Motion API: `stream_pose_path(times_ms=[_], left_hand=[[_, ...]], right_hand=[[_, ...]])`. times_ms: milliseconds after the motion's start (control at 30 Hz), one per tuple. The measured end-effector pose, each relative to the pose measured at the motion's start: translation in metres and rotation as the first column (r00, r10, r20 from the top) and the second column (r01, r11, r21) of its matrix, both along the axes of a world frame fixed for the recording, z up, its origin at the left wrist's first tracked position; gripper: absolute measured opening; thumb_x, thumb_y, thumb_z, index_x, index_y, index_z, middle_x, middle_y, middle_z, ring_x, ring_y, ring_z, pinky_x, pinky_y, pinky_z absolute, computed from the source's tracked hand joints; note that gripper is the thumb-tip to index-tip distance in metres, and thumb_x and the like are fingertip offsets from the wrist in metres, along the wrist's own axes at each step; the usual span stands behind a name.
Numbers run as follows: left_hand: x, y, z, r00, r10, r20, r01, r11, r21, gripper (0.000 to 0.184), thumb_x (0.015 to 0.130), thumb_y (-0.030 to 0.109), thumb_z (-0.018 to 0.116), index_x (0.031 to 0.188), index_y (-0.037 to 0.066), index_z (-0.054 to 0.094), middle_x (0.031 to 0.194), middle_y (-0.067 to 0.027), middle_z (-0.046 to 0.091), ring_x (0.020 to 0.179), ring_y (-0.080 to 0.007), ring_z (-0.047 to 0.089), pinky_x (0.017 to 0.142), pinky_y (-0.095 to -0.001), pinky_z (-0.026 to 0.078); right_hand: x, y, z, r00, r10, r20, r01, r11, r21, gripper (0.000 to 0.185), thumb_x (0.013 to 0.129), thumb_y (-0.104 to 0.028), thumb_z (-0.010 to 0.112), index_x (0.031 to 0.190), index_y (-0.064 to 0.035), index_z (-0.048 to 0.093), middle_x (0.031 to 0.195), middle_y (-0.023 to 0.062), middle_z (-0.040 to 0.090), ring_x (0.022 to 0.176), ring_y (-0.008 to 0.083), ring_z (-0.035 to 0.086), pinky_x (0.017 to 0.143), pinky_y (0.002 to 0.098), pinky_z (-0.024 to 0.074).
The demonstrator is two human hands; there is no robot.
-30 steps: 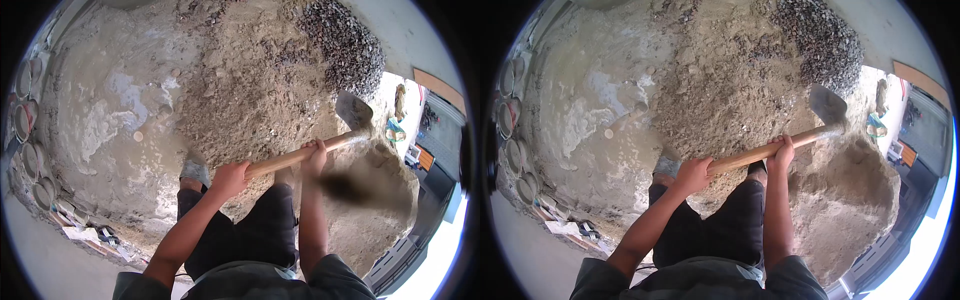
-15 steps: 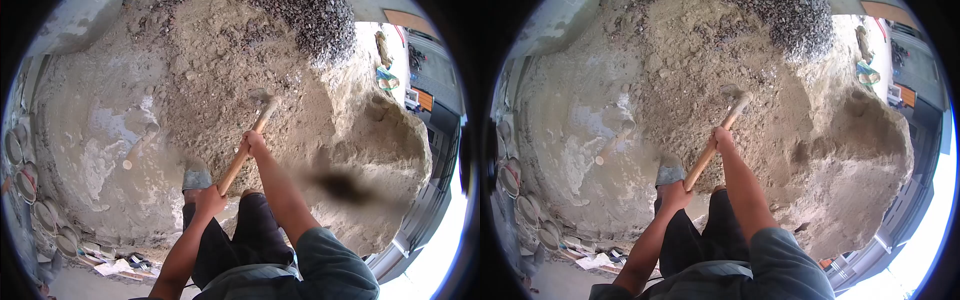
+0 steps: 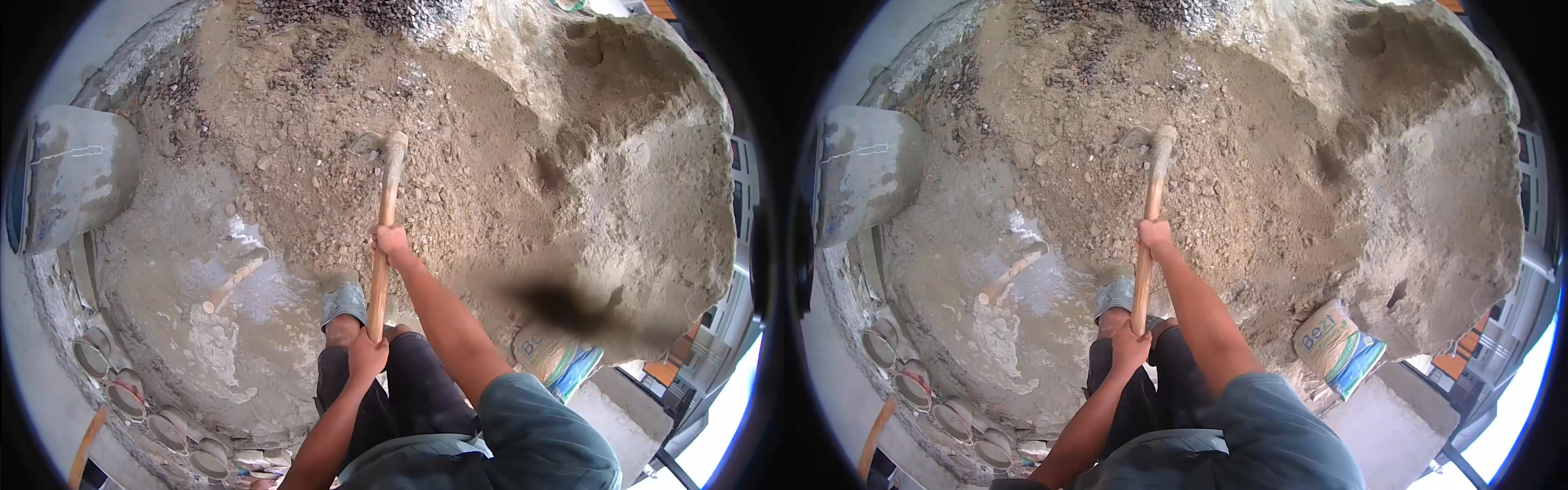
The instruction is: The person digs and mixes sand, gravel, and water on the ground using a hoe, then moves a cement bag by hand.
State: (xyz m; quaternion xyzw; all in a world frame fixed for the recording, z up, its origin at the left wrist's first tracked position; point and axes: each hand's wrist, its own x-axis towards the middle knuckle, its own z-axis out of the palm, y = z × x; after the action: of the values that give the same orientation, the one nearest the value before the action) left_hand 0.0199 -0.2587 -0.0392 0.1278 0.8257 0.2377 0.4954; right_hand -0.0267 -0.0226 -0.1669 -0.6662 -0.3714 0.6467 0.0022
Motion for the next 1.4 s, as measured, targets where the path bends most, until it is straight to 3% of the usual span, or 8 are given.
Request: stream_pose_path(times_ms=[433, 600, 733, 767, 867, 1000, 1167, 1400], left_hand=[[0.084, -0.032, 0.067, 0.938, -0.302, -0.169, 0.325, 0.937, 0.126, 0.037, 0.084, 0.038, 0.071, 0.094, 0.004, 0.060, 0.078, -0.0252, 0.067, 0.077, -0.0455, 0.066, 0.067, -0.0530, 0.054], [0.064, -0.006, 0.159, 0.834, -0.546, 0.078, 0.498, 0.807, 0.319, 0.047, 0.086, 0.048, 0.071, 0.099, 0.004, 0.063, 0.077, -0.0167, 0.069, 0.076, -0.0346, 0.068, 0.068, -0.0428, 0.052], [0.047, -0.009, 0.204, 0.741, -0.672, -0.002, 0.645, 0.711, 0.279, 0.038, 0.086, 0.043, 0.072, 0.098, 0.007, 0.065, 0.078, -0.0088, 0.070, 0.072, -0.0239, 0.069, 0.066, -0.0352, 0.051], [0.037, -0.011, 0.209, 0.717, -0.692, -0.085, 0.687, 0.680, 0.256, 0.038, 0.086, 0.043, 0.071, 0.098, 0.008, 0.066, 0.078, -0.0087, 0.071, 0.073, -0.0262, 0.069, 0.066, -0.0368, 0.052], [0.017, -0.002, 0.241, 0.690, -0.695, -0.203, 0.724, 0.661, 0.198, 0.030, 0.084, 0.037, 0.072, 0.098, 0.010, 0.067, 0.077, -0.0080, 0.071, 0.076, -0.0287, 0.070, 0.067, -0.0397, 0.052], [0.003, 0.009, 0.270, 0.656, -0.706, -0.266, 0.754, 0.610, 0.244, 0.028, 0.084, 0.035, 0.071, 0.098, 0.011, 0.067, 0.080, -0.0084, 0.071, 0.077, -0.0294, 0.069, 0.069, -0.0408, 0.052], [0.028, 0.044, 0.343, 0.592, -0.747, -0.303, 0.801, 0.503, 0.325, 0.028, 0.085, 0.033, 0.070, 0.098, 0.009, 0.067, 0.082, -0.0080, 0.070, 0.077, -0.0291, 0.069, 0.069, -0.0407, 0.052], [0.098, 0.064, 0.431, 0.277, -0.912, -0.303, 0.884, 0.118, 0.452, 0.026, 0.087, 0.030, 0.068, 0.101, 0.008, 0.064, 0.082, -0.0078, 0.069, 0.073, -0.0284, 0.067, 0.067, -0.0405, 0.051]], right_hand=[[0.171, -0.011, 0.177, 0.844, -0.399, -0.360, 0.439, 0.898, 0.035, 0.012, 0.086, -0.006, 0.063, 0.079, -0.0046, 0.053, 0.064, 0.0039, 0.054, 0.052, 0.0154, 0.053, 0.046, 0.0320, 0.0478], [0.251, 0.018, 0.230, 0.725, -0.603, -0.332, 0.638, 0.770, -0.005, 0.007, 0.087, -0.004, 0.059, 0.081, -0.0022, 0.055, 0.065, 0.0044, 0.053, 0.051, 0.0150, 0.051, 0.043, 0.0311, 0.0461], [0.377, 0.013, 0.235, 0.944, -0.226, 0.241, 0.154, 0.946, 0.284, 0.015, 0.079, -0.012, 0.063, 0.075, 0.0021, 0.064, 0.064, 0.0121, 0.063, 0.053, 0.0245, 0.062, 0.049, 0.0383, 0.0509], [0.456, 0.002, 0.120, 0.909, 0.062, 0.411, -0.222, 0.909, 0.353, 0.024, 0.076, -0.017, 0.063, 0.079, 0.0056, 0.069, 0.069, 0.0171, 0.068, 0.062, 0.0288, 0.070, 0.057, 0.0403, 0.0543], [0.483, -0.072, 0.206, 0.749, 0.130, 0.649, -0.288, 0.947, 0.143, 0.025, 0.075, -0.020, 0.065, 0.089, -0.0008, 0.073, 0.078, 0.0141, 0.072, 0.070, 0.0278, 0.072, 0.065, 0.0401, 0.0568], [0.546, -0.199, 0.163, 0.842, 0.104, 0.529, -0.001, 0.981, -0.192, 0.014, 0.072, -0.016, 0.073, 0.070, -0.0028, 0.069, 0.068, 0.0117, 0.068, 0.054, 0.0245, 0.063, 0.051, 0.0385, 0.0495], [0.590, -0.319, 0.107, 0.715, 0.699, -0.002, -0.477, 0.486, -0.732, 0.022, 0.083, -0.023, 0.074, 0.090, -0.0019, 0.072, 0.082, 0.0101, 0.072, 0.071, 0.0265, 0.066, 0.071, 0.0429, 0.0523], [0.632, -0.432, 0.076, 0.741, 0.671, -0.003, -0.430, 0.471, -0.771, 0.017, 0.083, -0.021, 0.067, 0.078, -0.0043, 0.069, 0.073, 0.0097, 0.068, 0.065, 0.0235, 0.064, 0.063, 0.0403, 0.0496]])
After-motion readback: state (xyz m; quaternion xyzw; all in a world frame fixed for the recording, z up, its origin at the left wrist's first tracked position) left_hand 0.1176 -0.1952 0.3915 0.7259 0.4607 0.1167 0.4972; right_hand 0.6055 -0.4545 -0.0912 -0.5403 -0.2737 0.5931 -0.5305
